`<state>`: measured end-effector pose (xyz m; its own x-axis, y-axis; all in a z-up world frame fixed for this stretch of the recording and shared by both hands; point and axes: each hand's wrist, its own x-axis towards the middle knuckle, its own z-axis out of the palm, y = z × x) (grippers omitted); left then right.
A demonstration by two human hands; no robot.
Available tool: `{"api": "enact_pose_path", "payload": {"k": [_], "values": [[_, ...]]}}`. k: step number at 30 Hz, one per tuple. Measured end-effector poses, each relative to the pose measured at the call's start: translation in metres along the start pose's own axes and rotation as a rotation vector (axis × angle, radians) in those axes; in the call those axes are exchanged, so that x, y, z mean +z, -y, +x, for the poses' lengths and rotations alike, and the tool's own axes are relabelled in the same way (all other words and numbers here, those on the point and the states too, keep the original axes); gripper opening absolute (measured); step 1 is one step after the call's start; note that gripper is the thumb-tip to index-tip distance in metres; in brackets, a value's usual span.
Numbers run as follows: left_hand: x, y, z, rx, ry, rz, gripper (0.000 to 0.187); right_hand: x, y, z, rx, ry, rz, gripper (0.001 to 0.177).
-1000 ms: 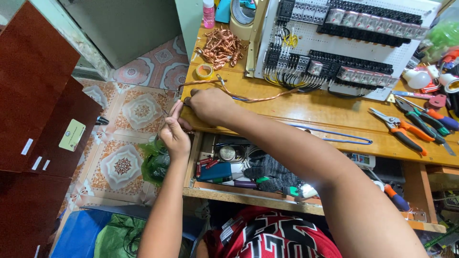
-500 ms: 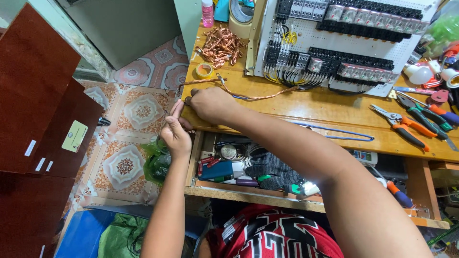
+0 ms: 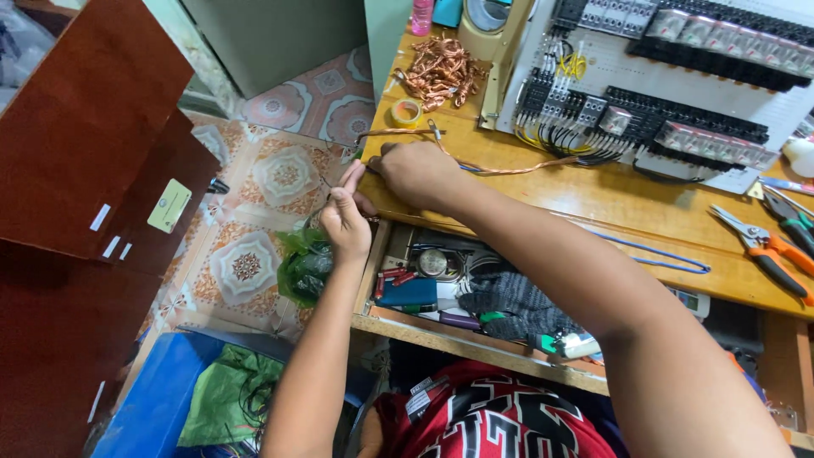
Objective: Stripping, twisting, and organizing electrical wires for a control panel assembly
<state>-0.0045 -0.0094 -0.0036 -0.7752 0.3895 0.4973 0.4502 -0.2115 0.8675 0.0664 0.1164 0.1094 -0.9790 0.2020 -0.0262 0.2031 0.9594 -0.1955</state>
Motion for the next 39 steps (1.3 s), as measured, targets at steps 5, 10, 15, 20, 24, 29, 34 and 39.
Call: {"api": "enact_pose_path", "payload": {"k": [5,10,15,20,24,29,34,39], "values": [[0.001,-0.006,-0.002,-0.031,0.022,0.036,0.057,0.016,-0.010,0.006,-0.022,-0.087,-0.080,0.027],[0.001,-0.009,-0.002,-0.057,0.018,0.023,0.058,0.020,-0.011,0.006,-0.019,-0.105,-0.079,0.028],[0.001,-0.010,-0.003,-0.061,0.025,0.025,0.058,0.017,-0.005,-0.001,-0.020,-0.106,-0.108,0.032],[0.000,-0.010,-0.003,-0.088,0.038,0.022,0.059,0.017,-0.004,-0.003,-0.051,-0.137,-0.144,0.031],[0.001,-0.010,-0.003,-0.096,0.029,-0.004,0.059,0.021,-0.007,-0.003,-0.051,-0.146,-0.182,0.030],[-0.001,0.003,0.002,-0.068,0.020,0.022,0.060,0.036,-0.019,0.000,-0.081,-0.210,-0.216,0.026],[0.001,0.003,-0.001,-0.056,-0.001,-0.017,0.060,0.030,-0.018,-0.009,-0.087,-0.181,-0.202,0.027],[0.005,-0.003,-0.002,-0.068,0.011,-0.003,0.059,0.022,-0.018,-0.014,-0.092,-0.152,-0.190,0.028]]}}
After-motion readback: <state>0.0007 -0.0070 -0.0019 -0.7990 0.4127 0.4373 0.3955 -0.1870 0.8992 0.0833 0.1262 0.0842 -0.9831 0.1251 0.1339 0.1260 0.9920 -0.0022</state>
